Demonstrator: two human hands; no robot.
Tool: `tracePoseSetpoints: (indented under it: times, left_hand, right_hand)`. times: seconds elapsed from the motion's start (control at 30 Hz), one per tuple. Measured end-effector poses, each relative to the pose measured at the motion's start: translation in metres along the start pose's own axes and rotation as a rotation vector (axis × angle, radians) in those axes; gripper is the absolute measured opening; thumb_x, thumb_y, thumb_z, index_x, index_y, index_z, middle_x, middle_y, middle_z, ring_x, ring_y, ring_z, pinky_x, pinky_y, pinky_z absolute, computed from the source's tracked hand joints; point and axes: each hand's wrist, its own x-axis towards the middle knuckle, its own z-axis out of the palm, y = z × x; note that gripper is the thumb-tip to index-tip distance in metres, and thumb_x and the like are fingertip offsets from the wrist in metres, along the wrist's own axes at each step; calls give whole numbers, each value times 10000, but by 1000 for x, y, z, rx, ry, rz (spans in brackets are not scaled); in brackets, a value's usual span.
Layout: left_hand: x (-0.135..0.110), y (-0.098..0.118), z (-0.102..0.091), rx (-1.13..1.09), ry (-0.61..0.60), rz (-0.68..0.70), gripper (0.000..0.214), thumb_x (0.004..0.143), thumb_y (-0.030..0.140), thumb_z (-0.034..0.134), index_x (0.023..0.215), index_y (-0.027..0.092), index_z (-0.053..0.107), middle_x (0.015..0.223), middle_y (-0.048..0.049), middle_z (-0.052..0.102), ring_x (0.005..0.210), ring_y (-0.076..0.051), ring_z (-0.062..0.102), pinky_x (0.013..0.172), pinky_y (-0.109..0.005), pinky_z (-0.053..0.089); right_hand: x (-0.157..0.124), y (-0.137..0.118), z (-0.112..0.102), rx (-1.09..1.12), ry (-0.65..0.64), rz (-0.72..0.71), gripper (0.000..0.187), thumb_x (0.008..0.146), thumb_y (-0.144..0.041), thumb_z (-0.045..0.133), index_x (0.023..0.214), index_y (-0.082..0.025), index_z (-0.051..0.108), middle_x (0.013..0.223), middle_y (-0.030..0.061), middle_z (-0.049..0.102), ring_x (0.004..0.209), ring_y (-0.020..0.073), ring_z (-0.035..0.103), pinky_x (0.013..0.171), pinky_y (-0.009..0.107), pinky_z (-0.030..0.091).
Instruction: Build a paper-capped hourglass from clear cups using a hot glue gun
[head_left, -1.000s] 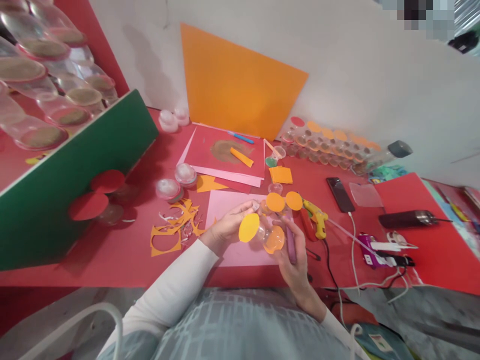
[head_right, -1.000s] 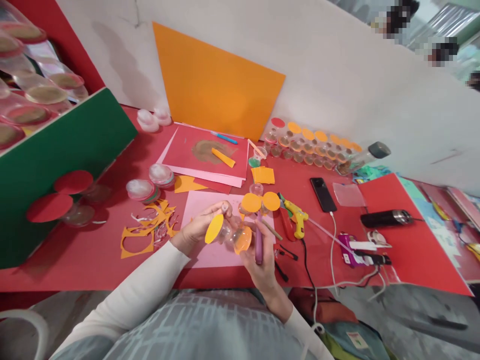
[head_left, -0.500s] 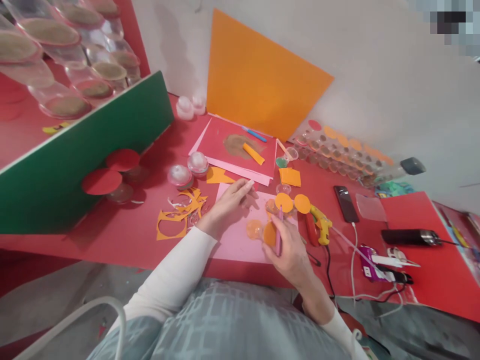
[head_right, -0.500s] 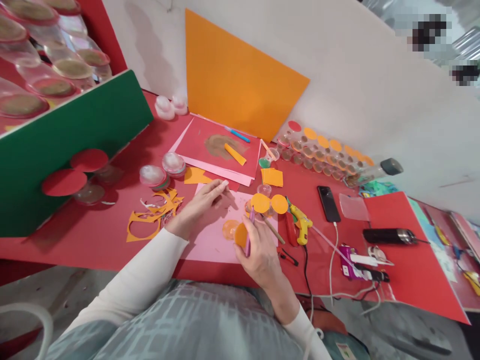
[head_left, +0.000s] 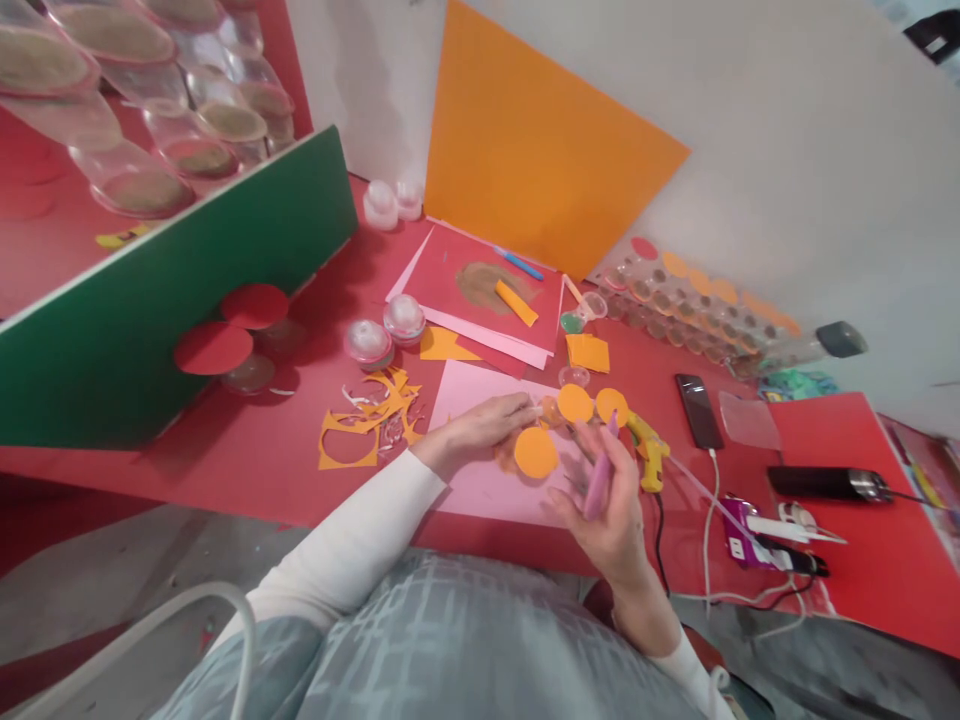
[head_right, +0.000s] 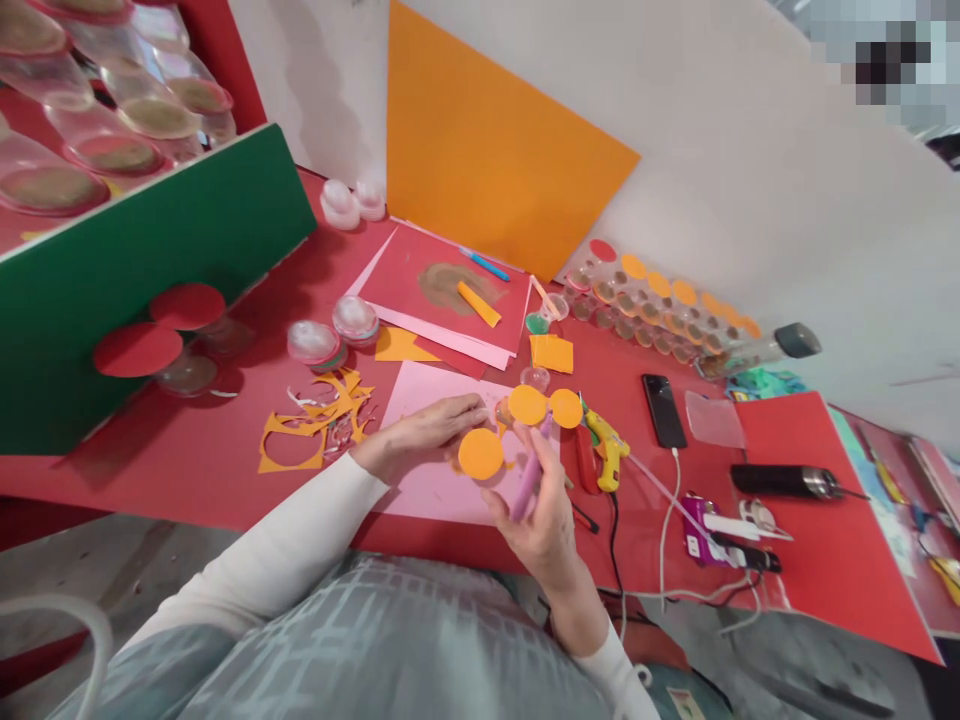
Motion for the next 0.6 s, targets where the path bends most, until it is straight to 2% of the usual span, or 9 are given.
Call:
tracePoseSetpoints:
  times: [0.1,0.17,0.2,0.33,0.5,0.6]
  left_hand:
    - [1,1,5,-29,-62,-66,447,890,652,535,896,208,490,524,76,494,353,-105,487,354,-206,332]
    - [2,2,7,-53,-95,-90,458,883,663,541,911,209,484,543,76,516,349,-101,499,345,-197,344]
    - [2,2,7,-59,-103,-99,465,879,670,545,914,210,482,554,76,525,349,-98,505,344,-193,351]
    - [3,-1,7,-61,-78,-145,487,872,694,544,912,215,470,564,75,548,365,-106,544,356,-190,390]
    - [3,-4,6,-46,-59,-138,457,909,661,523,940,206,505,560,58,578,394,-109,575,376,-176,377]
    - [3,-3,6,-25,-53,-130,456,910,661,519,935,205,514,557,60,573,389,-111,571,380,-185,391]
  right_hand:
    - [-3,-5,-4,-15,172,-78,455,948,-157,607,1382,-270,527,1102,88,753,1001,246,750,738,379,657]
    - [-3,-6,-5,-41,249,-80,309,979,-164,550,1264,-259,623,832,25,753,745,208,755,645,350,636]
    - [-4,-6,-5,-43,264,-64,262,989,-182,533,1211,-250,655,760,9,729,656,193,728,604,338,619]
    - [-6,1,-4,-27,245,26,185,980,-249,549,1049,-240,720,722,7,677,518,149,613,466,275,526]
    - [-3,3,6,0,224,85,143,958,-256,554,1013,-216,680,754,22,682,509,140,610,427,245,494]
    - [2,0,12,-4,201,53,86,936,-206,575,978,-220,649,746,6,658,513,126,598,423,224,478]
